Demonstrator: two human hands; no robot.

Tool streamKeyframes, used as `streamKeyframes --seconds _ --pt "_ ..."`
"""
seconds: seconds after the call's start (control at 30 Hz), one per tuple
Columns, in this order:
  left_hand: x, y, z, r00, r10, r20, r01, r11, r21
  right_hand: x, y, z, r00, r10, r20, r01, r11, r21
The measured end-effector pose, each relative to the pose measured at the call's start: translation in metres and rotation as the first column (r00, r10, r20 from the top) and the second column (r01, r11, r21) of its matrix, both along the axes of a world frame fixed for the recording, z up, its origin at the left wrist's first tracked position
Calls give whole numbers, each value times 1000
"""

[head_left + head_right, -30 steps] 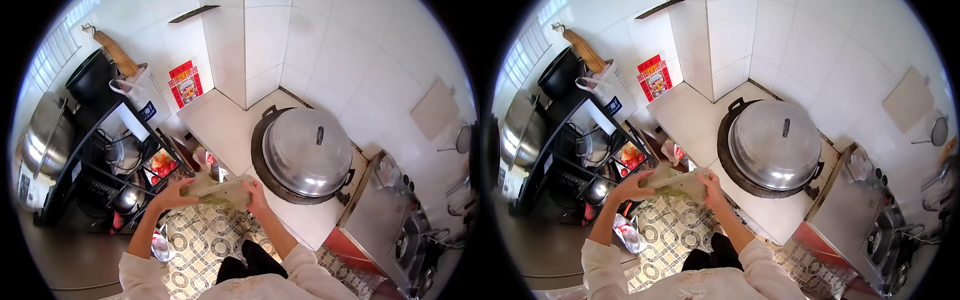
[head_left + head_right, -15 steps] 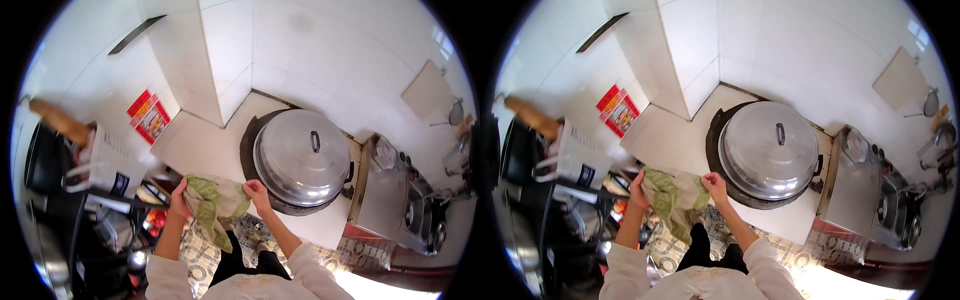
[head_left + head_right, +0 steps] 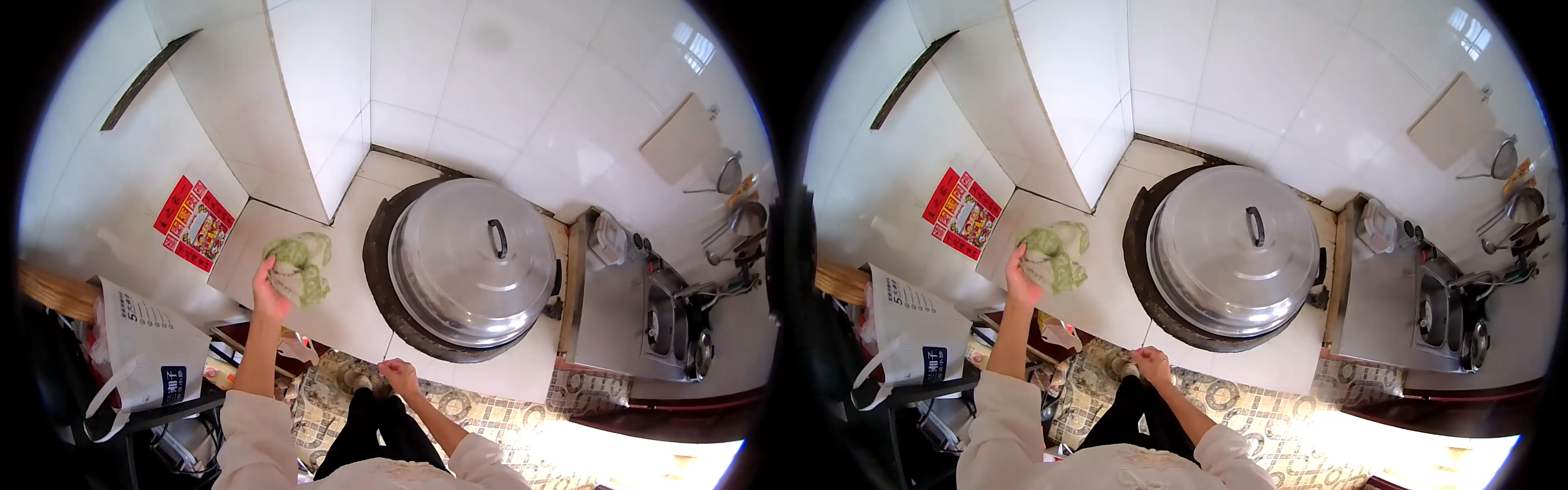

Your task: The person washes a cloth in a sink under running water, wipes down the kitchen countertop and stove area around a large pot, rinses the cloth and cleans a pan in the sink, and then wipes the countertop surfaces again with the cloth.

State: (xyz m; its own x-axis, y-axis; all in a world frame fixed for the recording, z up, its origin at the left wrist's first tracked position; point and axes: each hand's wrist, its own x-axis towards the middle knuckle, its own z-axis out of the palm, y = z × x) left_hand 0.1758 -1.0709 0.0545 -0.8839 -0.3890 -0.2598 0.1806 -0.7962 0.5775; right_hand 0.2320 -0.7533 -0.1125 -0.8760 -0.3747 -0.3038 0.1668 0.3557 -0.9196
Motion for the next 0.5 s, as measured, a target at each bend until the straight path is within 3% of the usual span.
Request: streamKeyframes --seconds 0.03,0.1,0.17,0.23,0.3,0.37,0.4,0.43,0.5 --pt "-9 -5 2 1000 10 -8 -10 999 -52 -2 -2 1 1000 -5 3 5 1000 -7" --pt "-30 -12 4 1000 8 7 -8 997 -78 -9 -5 0 997 70 45 -76 986 149" --pt "-50 -17 2 999 5 37 -1 995 -98 -11 -16 -9 995 91 -31 -86 988 131" --pt "-77 -20 -1 999 -15 41 19 993 -112 -18 -32 -20 971 49 -234 -13 988 155" --pt "-104 -24 -7 997 -21 79 33 987 -155 -29 -44 -34 971 127 -205 -87 978 191" --pt "-131 -30 -13 993 -33 117 57 977 -205 -41 -61 -49 887 225 -403 -148 966 212" --pt "-146 -31 -16 995 -61 79 77 972 -222 -49 -66 -58 867 362 -342 -266 917 297" --pt "-162 -33 -21 995 -90 42 98 967 -236 -59 -74 -62 873 355 -334 -260 919 297" --pt "-190 -35 -33 995 -83 52 93 968 -234 -72 -85 -71 712 528 -463 -324 832 450"
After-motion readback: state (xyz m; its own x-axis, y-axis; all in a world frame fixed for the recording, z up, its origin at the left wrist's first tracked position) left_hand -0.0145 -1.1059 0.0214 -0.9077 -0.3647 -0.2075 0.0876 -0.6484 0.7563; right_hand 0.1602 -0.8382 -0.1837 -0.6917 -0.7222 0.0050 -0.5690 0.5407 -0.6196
